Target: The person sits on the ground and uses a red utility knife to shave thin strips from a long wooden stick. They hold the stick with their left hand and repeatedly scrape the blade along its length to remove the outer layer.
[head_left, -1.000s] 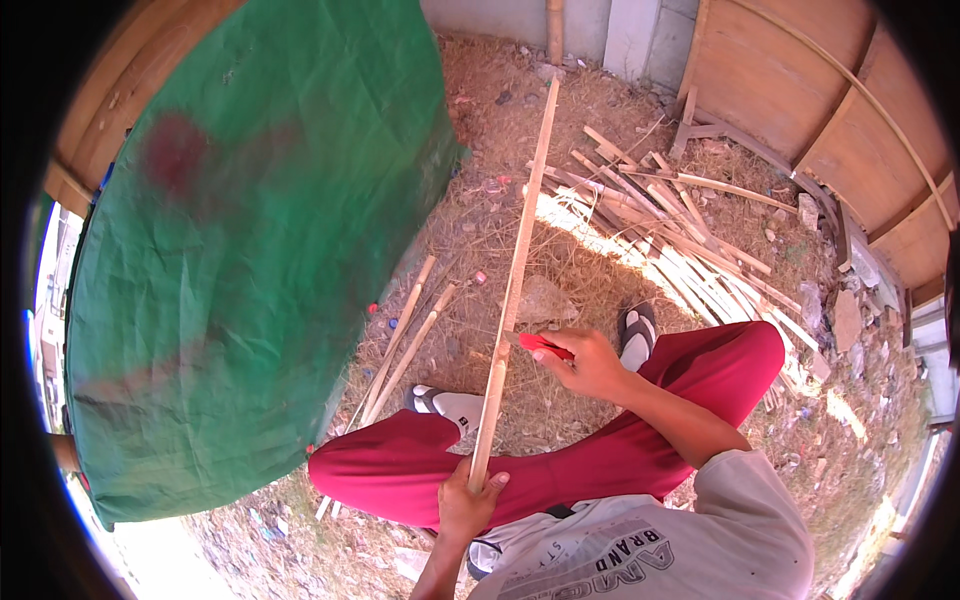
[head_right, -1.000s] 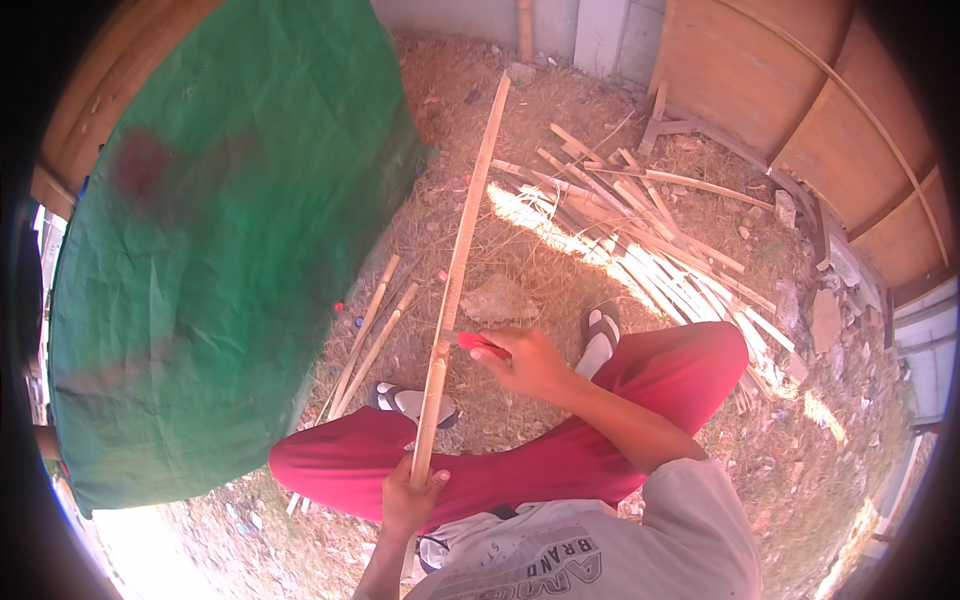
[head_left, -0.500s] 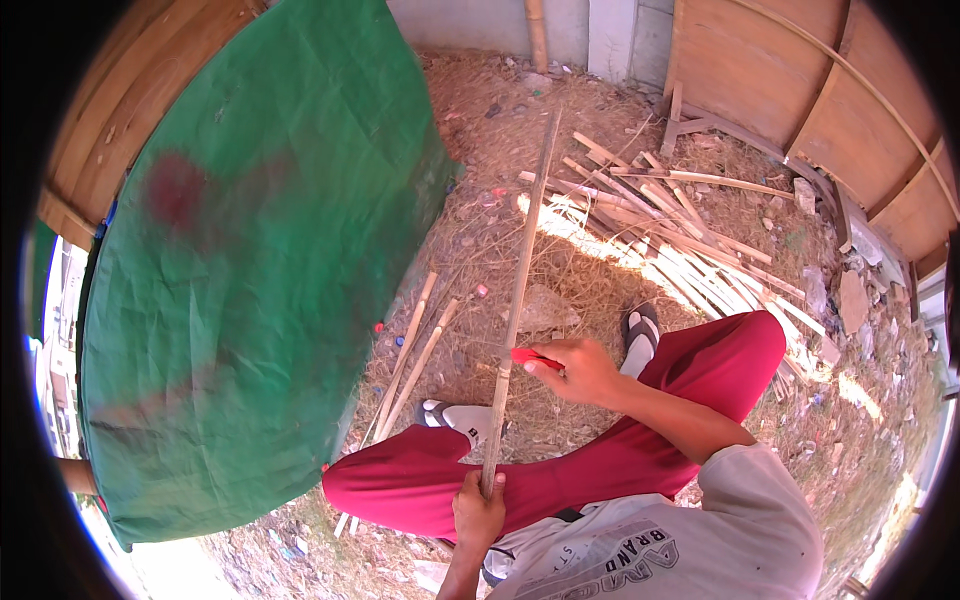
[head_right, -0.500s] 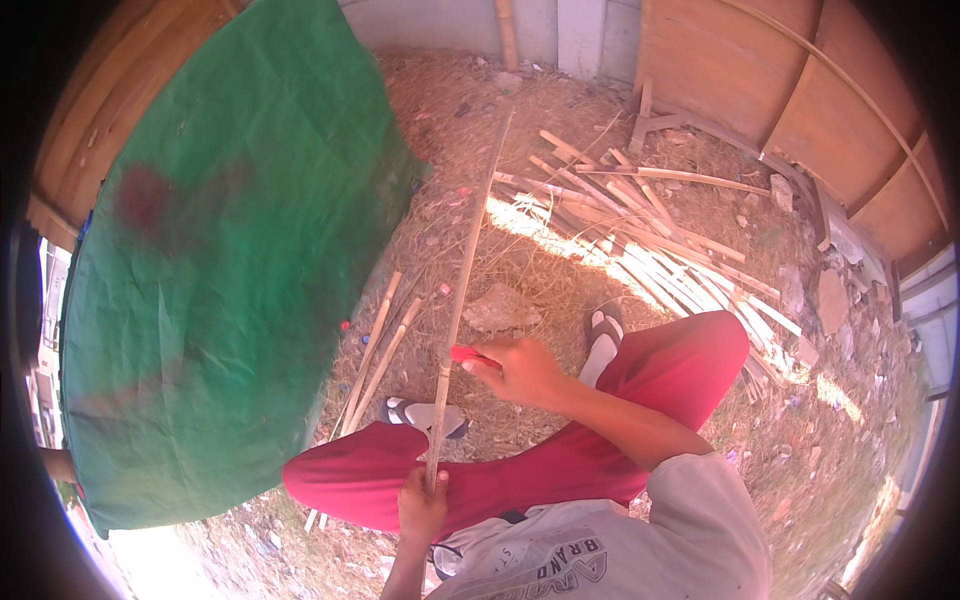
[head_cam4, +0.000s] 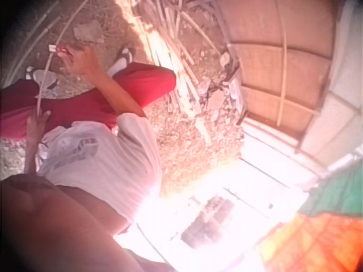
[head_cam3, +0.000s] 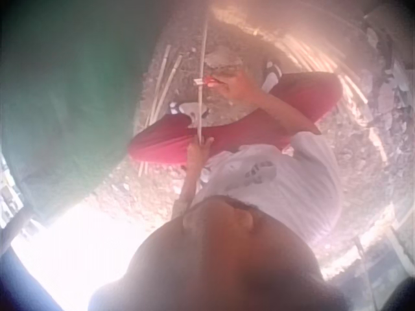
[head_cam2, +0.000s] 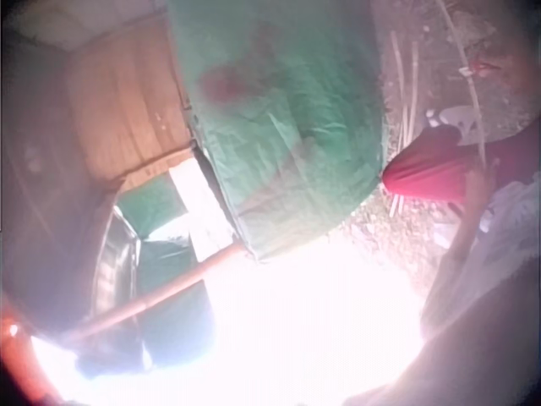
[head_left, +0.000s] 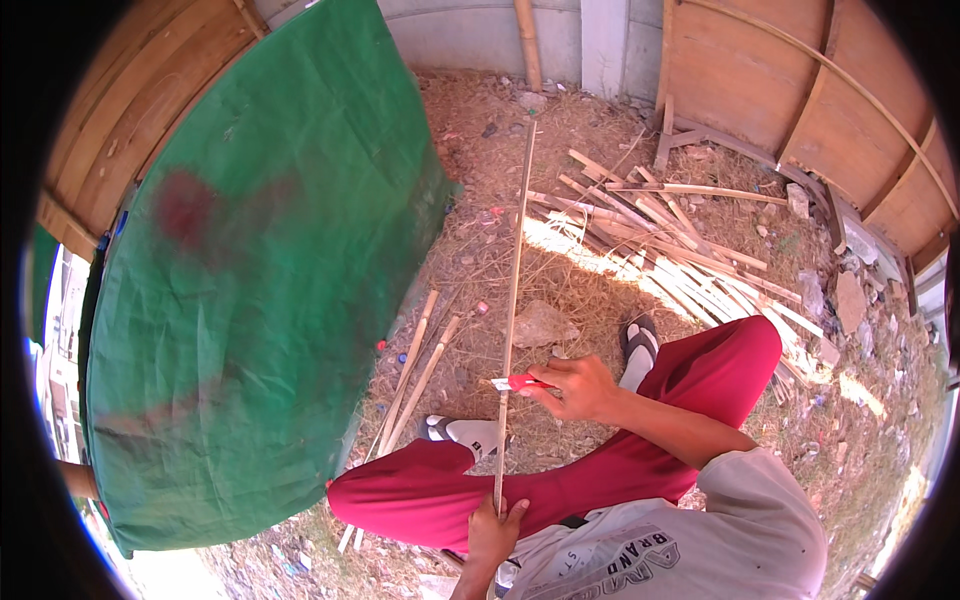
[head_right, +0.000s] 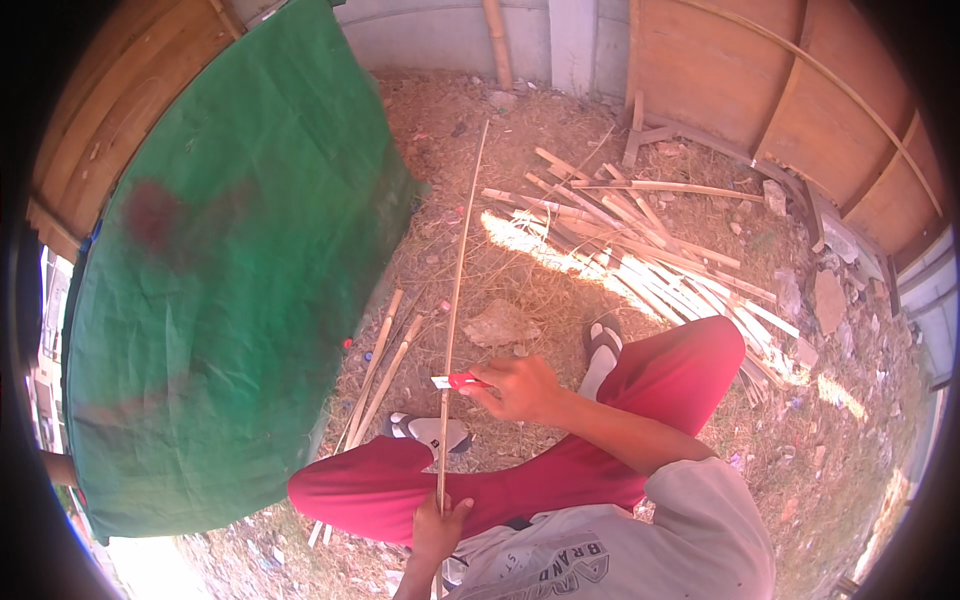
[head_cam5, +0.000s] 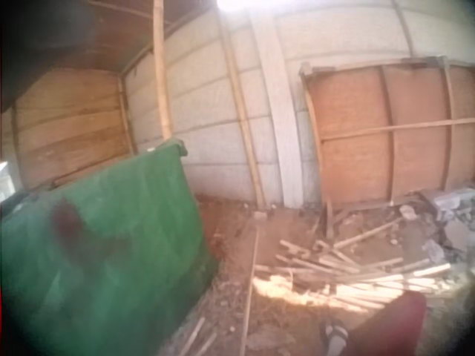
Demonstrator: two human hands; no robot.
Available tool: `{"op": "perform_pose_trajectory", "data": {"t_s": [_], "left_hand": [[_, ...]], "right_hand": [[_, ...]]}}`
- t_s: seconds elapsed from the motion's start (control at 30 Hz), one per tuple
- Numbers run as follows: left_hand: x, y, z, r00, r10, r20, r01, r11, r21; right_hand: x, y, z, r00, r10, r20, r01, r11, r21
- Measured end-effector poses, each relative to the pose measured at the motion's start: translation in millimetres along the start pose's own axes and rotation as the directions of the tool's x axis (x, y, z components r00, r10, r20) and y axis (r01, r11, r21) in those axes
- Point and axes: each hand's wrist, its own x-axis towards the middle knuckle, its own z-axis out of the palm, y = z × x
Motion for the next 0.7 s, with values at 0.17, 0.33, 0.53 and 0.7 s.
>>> {"op": "perform_pose_trajectory", "data": {"t_s": [0.17, 0.33, 0.53, 0.7], "left_hand": [[-11.0, -7.2, -7.0, 0.999, 0.019, 0.039, -0.018, 0.999, -0.046], [-12.4, 1.0, -17.8, 0.991, -0.034, 0.127, 0.049, 0.993, -0.112], [-40.4, -22.2, -12.0, 0.923, -0.126, 0.364, 0.171, 0.981, -0.095], [-62.7, -70.9, -2.8, 0.947, 0.067, 0.315, -0.056, 0.997, -0.046]], "right_hand": [[11.0, -1.1, -4.1, 1.000, -0.009, 0.000, 0.009, 0.997, -0.076], [17.8, -0.8, -6.8, 0.995, 0.093, 0.027, -0.089, 0.988, -0.125], [39.6, 66.5, -29.5, 0.937, 0.348, 0.024, -0.328, 0.903, -0.279], [48.2, 81.4, -36.8, 0.885, 0.465, -0.026, -0.455, 0.852, -0.260]]}}
